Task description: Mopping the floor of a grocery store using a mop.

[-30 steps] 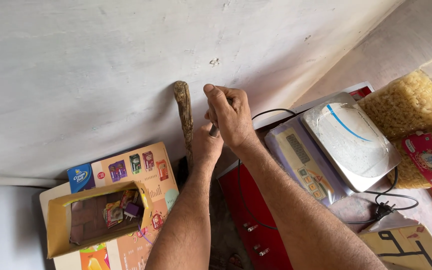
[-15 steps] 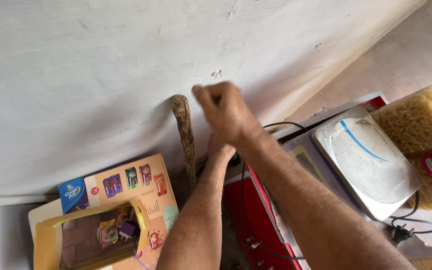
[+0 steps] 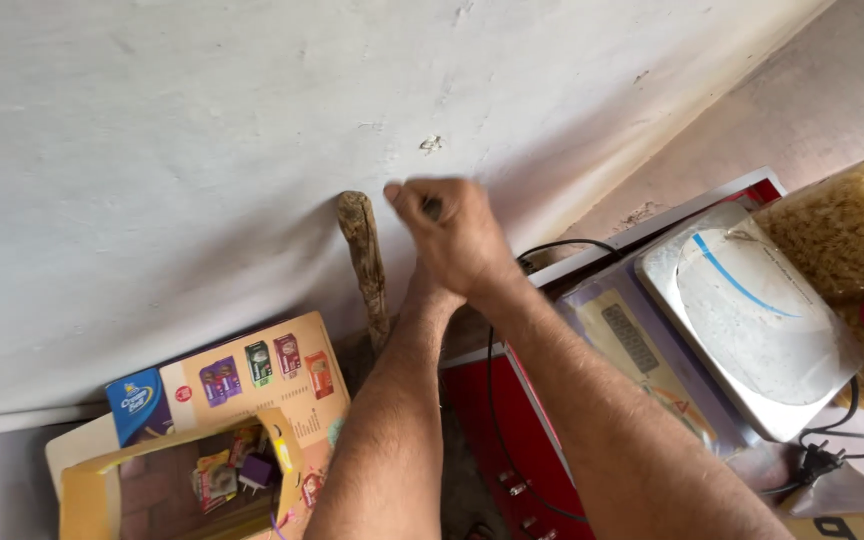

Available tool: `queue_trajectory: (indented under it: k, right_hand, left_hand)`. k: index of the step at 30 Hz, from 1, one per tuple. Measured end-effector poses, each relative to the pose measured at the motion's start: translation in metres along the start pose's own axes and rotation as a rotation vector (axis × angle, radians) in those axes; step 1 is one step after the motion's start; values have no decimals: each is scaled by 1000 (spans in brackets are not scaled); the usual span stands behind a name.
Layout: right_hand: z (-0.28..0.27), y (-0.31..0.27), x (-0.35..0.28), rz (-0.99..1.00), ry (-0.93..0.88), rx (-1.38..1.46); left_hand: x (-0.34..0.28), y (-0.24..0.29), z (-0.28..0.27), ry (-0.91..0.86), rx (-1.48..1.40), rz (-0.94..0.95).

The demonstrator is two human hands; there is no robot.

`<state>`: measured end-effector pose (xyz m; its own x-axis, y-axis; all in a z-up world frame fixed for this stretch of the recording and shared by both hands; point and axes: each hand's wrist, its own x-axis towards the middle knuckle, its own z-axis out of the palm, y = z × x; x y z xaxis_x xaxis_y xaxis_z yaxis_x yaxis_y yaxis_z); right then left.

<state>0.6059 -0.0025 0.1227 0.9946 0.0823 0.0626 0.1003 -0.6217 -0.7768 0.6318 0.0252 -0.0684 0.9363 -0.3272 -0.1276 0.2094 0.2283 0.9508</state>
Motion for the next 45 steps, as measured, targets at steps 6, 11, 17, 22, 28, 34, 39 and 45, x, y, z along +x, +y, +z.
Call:
queue_trajectory:
  k: [6, 11, 17, 22, 28, 34, 39, 45]
  right_hand:
    - [-44, -23, 32, -38, 183, 431]
    - [-30, -21, 31, 28, 126, 666]
    - [-48, -37, 27, -68, 25, 494]
    - [-59, -41, 24, -86, -25, 252]
    - [-26, -41, 12, 36, -175, 75]
    - [-8, 4, -4, -34, -341, -190]
    - [-25, 59, 10, -41, -285, -175]
    - [-55, 0, 25, -99, -36, 112]
  left_hand:
    - [-40, 126, -6, 6, 1138, -201]
    - [-62, 109, -20, 246, 1002, -250]
    - [-37, 87, 7, 390, 648, -191]
    - [-18, 69, 24, 299, 436, -171]
    - [37, -43, 12, 127, 131, -29]
    - [58, -124, 20, -52, -645, 221]
    - [50, -59, 33, -99, -26, 208]
    - [-5, 106, 30, -152, 843, -222]
